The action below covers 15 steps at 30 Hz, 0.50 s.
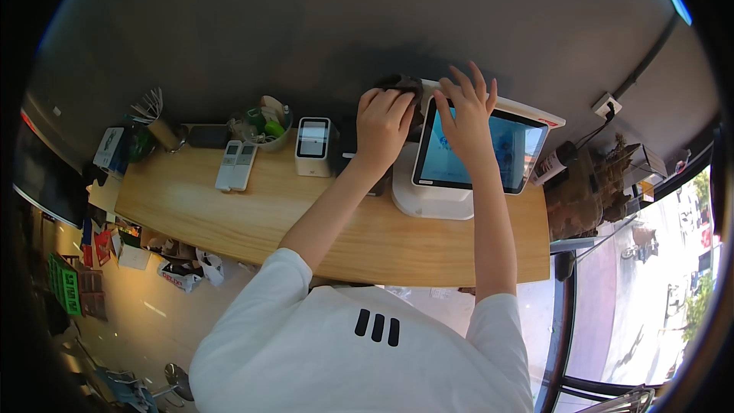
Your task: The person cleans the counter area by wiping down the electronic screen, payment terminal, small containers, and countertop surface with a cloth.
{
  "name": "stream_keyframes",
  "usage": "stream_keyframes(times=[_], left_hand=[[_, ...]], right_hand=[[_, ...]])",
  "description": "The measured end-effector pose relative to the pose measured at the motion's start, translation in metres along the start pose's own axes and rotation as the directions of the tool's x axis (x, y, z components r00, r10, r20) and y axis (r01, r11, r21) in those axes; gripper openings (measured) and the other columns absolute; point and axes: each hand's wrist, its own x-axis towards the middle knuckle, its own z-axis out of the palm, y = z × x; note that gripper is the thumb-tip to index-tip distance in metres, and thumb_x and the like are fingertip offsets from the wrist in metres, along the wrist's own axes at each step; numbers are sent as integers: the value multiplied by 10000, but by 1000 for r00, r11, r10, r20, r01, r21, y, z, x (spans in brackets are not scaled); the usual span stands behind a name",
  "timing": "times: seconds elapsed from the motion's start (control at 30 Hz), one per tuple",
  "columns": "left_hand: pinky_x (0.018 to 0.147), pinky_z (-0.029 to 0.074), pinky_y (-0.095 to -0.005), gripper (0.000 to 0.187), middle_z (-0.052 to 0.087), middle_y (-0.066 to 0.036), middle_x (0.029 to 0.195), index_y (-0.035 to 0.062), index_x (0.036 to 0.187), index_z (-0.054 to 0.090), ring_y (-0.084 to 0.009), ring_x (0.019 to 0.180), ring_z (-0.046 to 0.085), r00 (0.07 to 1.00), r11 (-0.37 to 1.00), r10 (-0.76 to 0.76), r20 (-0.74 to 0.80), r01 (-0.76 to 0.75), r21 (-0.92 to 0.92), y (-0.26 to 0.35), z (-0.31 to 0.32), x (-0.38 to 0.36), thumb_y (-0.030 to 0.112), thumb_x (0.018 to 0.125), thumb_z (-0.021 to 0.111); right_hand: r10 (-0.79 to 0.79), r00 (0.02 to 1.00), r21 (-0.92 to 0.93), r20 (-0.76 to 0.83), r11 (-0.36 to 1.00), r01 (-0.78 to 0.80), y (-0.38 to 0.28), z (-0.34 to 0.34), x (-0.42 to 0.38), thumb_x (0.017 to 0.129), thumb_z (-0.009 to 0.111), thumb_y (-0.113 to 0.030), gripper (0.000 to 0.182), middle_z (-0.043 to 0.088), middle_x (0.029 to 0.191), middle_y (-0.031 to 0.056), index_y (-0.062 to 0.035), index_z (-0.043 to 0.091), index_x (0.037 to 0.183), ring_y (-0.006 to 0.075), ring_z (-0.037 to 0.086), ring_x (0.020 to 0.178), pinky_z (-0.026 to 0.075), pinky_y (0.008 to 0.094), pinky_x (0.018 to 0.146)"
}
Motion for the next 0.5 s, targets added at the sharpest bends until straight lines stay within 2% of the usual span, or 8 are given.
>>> stream_keyframes(times=[0.03, 0.07, 0.2, 0.3, 0.4, 0.43, 0.5], left_hand=[[815, 423, -359, 183, 623, -50, 831, 50, 917, 646, -238, 774, 589, 998, 1000, -10, -60, 10, 1, -2, -4, 0, 43, 739, 689], [811, 422, -361, 197, 641, -53, 867, 50, 922, 655, -246, 797, 594, 996, 998, -55, -73, 56, 11, -6, -8, -1, 47, 732, 708], [781, 442, -366, 156, 650, -82, 842, 36, 891, 664, -280, 807, 591, 978, 984, -164, -127, 171, 46, -12, -12, -10, 68, 752, 726], [746, 450, -362, 149, 630, -91, 802, 19, 874, 634, -259, 787, 597, 914, 922, -384, -128, 373, -104, -19, -4, -20, 62, 761, 723], [683, 457, -350, 144, 605, -93, 765, 17, 831, 600, -256, 745, 585, 921, 923, -375, -109, 360, -135, -7, 8, -27, 56, 763, 721], [703, 460, -364, 151, 608, -96, 773, 19, 836, 601, -274, 746, 580, 936, 932, -347, -68, 335, -138, -1, 11, -27, 57, 753, 721], [742, 455, -384, 151, 613, -95, 785, 26, 841, 600, -295, 749, 577, 960, 960, -280, 0, 280, -11, 3, 24, -35, 53, 744, 713]], right_hand=[[-7, 1000, -7, -5, 1000, 7, 0, 0, -1, 938, 513, -305, 320, 537, 1265, 151, -42, 637, 1070, 324, 278, 1353, 59, 554, 1111], [-6, 1000, -8, -4, 1000, 6, 0, 0, -1, 938, 513, -305, 320, 537, 1265, 151, -42, 637, 1070, 324, 278, 1353, 59, 554, 1111], [6, 1000, -7, -9, 1000, -6, -2, -1, -2, 939, 511, -308, 325, 537, 1265, 150, -40, 636, 1073, 324, 278, 1354, 56, 558, 1112], [12, 1000, -6, -14, 1000, -13, -3, -1, -2, 938, 515, -305, 321, 538, 1264, 151, -40, 637, 1073, 326, 281, 1352, 58, 561, 1112], [5, 1000, -13, -17, 1000, -5, -2, 1, -2, 935, 522, -300, 313, 542, 1259, 151, -44, 637, 1074, 329, 286, 1350, 62, 566, 1110], [4, 1000, -25, -19, 1000, -4, -2, 1, -2, 933, 525, -298, 310, 544, 1257, 150, -46, 636, 1076, 331, 288, 1348, 64, 568, 1109], [3, 1000, -30, -19, 1000, -4, -3, 1, -2, 932, 527, -299, 310, 546, 1255, 149, -48, 632, 1080, 331, 290, 1347, 65, 570, 1108]])
